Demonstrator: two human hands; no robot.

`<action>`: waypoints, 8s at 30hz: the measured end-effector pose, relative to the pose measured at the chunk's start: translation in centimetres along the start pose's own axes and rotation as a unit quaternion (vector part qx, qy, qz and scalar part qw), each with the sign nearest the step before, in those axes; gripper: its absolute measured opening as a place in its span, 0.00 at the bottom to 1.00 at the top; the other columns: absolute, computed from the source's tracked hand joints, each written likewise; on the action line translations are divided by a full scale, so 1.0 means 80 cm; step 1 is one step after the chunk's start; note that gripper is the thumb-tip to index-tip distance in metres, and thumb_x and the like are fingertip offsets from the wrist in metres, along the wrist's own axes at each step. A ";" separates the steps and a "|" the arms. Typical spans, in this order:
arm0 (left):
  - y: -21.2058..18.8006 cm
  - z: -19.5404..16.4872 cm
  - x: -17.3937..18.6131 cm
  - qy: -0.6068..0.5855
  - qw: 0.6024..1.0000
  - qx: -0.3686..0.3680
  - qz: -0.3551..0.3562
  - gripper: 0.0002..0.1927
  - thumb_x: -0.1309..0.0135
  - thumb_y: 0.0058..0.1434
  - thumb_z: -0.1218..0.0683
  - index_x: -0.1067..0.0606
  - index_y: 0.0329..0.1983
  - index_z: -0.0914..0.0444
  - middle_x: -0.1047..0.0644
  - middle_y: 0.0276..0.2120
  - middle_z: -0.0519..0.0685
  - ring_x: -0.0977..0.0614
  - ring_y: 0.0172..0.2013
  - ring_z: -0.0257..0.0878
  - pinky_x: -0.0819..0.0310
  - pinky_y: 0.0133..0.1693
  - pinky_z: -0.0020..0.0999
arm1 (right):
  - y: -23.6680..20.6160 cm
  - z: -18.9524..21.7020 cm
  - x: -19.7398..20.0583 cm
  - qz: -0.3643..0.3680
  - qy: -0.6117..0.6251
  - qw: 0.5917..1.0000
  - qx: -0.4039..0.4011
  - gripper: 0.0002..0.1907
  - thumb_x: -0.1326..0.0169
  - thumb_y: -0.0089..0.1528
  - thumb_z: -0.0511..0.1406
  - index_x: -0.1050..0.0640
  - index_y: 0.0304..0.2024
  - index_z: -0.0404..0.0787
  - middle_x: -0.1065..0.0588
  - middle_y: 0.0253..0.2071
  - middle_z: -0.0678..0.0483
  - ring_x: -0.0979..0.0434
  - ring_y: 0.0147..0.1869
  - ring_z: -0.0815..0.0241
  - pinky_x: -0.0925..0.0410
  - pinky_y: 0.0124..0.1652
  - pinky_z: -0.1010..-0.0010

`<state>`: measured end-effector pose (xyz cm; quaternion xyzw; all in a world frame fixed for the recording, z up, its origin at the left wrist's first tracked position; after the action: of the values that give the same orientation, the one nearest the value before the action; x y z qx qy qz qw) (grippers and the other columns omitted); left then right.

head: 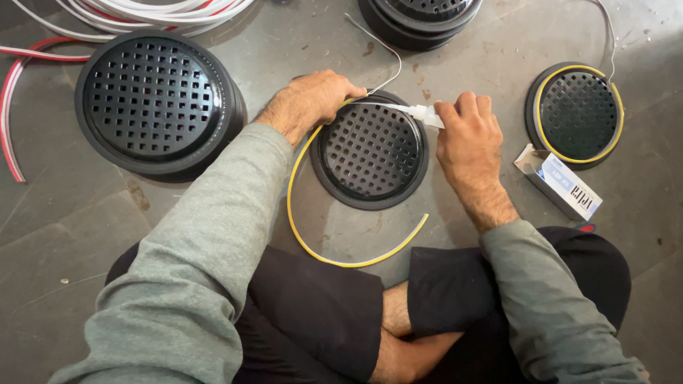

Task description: The person sits on the floor and assembles speaker components by applying glue from a small bottle to the edge of a perforated black speaker cover. They then press a yellow ring onto the glued edge and use pliers to secure a wire attached to the ring.

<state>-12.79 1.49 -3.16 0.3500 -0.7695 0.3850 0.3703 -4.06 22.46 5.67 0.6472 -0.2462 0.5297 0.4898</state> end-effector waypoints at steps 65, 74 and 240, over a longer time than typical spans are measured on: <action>0.000 0.001 0.002 0.002 1.000 0.016 0.015 0.43 0.38 0.51 0.68 0.29 0.65 0.37 0.21 0.54 0.49 0.19 0.53 0.50 0.24 0.51 0.46 | -0.003 -0.031 -0.021 0.025 -0.041 0.998 -0.037 0.16 0.40 0.56 0.29 0.20 0.47 0.43 0.30 0.44 0.50 0.30 0.52 0.47 0.34 0.46 0.56; 0.001 0.001 0.003 0.007 1.000 0.013 0.016 0.41 0.39 0.53 0.67 0.28 0.65 0.36 0.20 0.53 0.50 0.19 0.53 0.52 0.24 0.51 0.46 | -0.019 -0.078 -0.014 0.034 0.019 0.991 -0.128 0.18 0.37 0.53 0.30 0.17 0.47 0.45 0.25 0.44 0.48 0.27 0.53 0.43 0.31 0.50 0.54; -0.060 0.041 -0.006 -0.017 0.964 0.222 -0.148 0.26 0.42 0.61 0.52 0.26 0.63 0.39 0.17 0.46 0.54 0.16 0.48 0.52 0.21 0.51 0.46 | -0.116 0.123 -0.142 0.330 0.034 0.940 0.076 0.11 0.42 0.59 0.40 0.22 0.40 0.43 0.28 0.42 0.47 0.26 0.52 0.46 0.33 0.52 0.53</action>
<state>-9.60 -3.40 -3.35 0.5400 -0.6106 0.4811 0.3227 4.50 15.10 -7.92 0.5465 -0.3879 0.7005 0.2454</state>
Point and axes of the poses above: each hand's wrist, its own y-axis towards the middle knuckle, its own x-axis out of the back of the hand, z = x × y, the point moved 7 cm from there along y, towards the middle knuckle
